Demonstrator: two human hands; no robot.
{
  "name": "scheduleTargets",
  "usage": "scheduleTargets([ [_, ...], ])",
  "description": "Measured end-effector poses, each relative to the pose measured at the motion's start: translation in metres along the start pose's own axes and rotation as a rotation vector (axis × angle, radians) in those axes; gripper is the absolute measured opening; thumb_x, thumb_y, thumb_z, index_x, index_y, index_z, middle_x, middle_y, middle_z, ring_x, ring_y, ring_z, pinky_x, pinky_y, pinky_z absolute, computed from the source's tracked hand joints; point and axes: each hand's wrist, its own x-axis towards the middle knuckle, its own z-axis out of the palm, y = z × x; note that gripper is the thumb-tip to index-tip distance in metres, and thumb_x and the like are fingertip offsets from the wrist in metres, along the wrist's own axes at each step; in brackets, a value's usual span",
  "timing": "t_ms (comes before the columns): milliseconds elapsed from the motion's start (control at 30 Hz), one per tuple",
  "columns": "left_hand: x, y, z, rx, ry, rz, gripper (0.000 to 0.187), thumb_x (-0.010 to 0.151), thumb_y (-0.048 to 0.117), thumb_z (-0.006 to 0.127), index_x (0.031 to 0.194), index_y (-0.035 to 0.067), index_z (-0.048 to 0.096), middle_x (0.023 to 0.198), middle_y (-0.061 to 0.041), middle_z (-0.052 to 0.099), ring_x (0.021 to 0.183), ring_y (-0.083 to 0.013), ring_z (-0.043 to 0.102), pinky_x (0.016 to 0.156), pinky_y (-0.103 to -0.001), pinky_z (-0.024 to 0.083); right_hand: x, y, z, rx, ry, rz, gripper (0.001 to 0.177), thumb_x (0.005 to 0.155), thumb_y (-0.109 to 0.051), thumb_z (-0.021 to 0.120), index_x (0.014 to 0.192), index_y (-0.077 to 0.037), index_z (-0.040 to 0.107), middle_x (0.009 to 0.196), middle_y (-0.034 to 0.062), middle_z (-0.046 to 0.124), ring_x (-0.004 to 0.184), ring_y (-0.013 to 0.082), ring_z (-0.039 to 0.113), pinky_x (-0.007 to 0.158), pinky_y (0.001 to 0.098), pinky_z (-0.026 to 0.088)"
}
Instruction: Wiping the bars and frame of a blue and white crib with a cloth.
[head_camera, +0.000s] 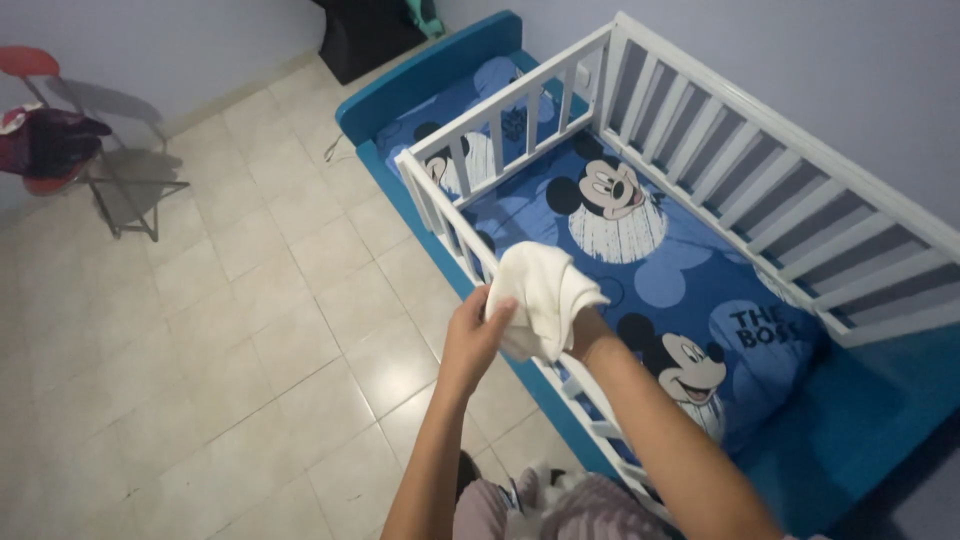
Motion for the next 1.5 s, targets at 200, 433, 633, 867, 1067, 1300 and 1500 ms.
scheduleTargets([
  [200, -0.021, 0.002, -0.032, -0.507, 0.009, -0.009, 0.036, 0.099, 0.028, 0.059, 0.119, 0.000, 0.068, 0.099, -0.006, 0.072, 0.085, -0.0153, 0.065, 0.074, -0.031, 0.053, -0.012, -0.040, 0.020, -0.079, 0.218, 0.018, 0.040, 0.094, -0.028, 0.069, 0.126, -0.009, 0.054, 0.113, 0.0056, 0.064, 0.102, 0.0185, 0.063, 0.090, 0.0336, 0.050],
  [433, -0.052, 0.000, -0.117, -0.377, 0.059, -0.033, 0.038, 0.098, 0.027, 0.062, 0.119, -0.004, 0.070, 0.100, -0.008, 0.073, 0.086, -0.0134, 0.066, 0.076, -0.029, 0.053, -0.014, -0.030, 0.065, -0.183, 0.269, -0.086, 0.044, 0.081, -0.020, 0.081, 0.117, -0.008, 0.058, 0.103, 0.0073, 0.068, 0.094, 0.0183, 0.067, 0.082, 0.0310, 0.054],
  [633, -0.066, -0.026, -0.182, -0.413, 0.137, 0.051, 0.038, 0.099, 0.031, 0.058, 0.114, -0.002, 0.068, 0.103, -0.003, 0.070, 0.095, -0.0116, 0.064, 0.086, -0.028, 0.052, -0.002, -0.038, 0.143, -0.236, 0.142, 0.066, 0.045, 0.077, -0.017, 0.081, 0.117, -0.011, 0.060, 0.102, 0.0130, 0.071, 0.092, 0.0238, 0.071, 0.081, 0.0359, 0.059],
  [867, -0.082, -0.020, -0.222, -0.258, 0.163, 0.099, 0.032, 0.103, 0.029, 0.064, 0.102, -0.002, 0.069, 0.088, -0.005, 0.062, 0.079, -0.0118, 0.054, 0.070, -0.030, 0.046, 0.012, 0.022, 0.187, -0.948, 0.150, 0.050, 0.025, 0.081, -0.014, 0.068, 0.105, -0.010, 0.074, 0.091, 0.0086, 0.076, 0.081, 0.0172, 0.071, 0.072, 0.0322, 0.054],
  [1067, -0.061, -0.040, -0.267, 0.367, 0.558, 0.218, 0.027, 0.097, 0.027, 0.067, 0.112, 0.005, 0.074, 0.092, -0.011, 0.069, 0.079, -0.0160, 0.058, 0.071, -0.035, 0.048, 0.008, -0.014, 0.229, -0.709, 0.154, 0.139, 0.026, 0.080, -0.022, 0.079, 0.099, -0.005, 0.077, 0.085, 0.0073, 0.076, 0.073, 0.0155, 0.069, 0.066, 0.0304, 0.053],
  [1300, -0.045, -0.106, -0.263, 0.081, 0.172, 0.255, 0.048, 0.097, 0.032, 0.063, 0.135, 0.004, 0.059, 0.121, -0.016, 0.071, 0.112, -0.0258, 0.069, 0.096, -0.036, 0.054, 0.028, 0.011, 0.262, -0.546, -0.006, 0.046, 0.047, 0.081, -0.023, 0.078, 0.120, 0.001, 0.070, 0.100, 0.0123, 0.076, 0.085, 0.0173, 0.072, 0.071, 0.0289, 0.056],
  [1500, -0.062, -0.117, -0.259, -0.189, -0.090, 0.207, 0.064, 0.100, 0.051, 0.047, 0.147, 0.007, 0.050, 0.140, -0.013, 0.060, 0.128, -0.0248, 0.058, 0.105, -0.035, 0.044, 0.031, 0.034, 0.311, -0.396, -0.274, 0.191, 0.060, 0.086, -0.020, 0.072, 0.140, 0.000, 0.057, 0.115, 0.0147, 0.071, 0.092, 0.0160, 0.073, 0.078, 0.0271, 0.058],
])
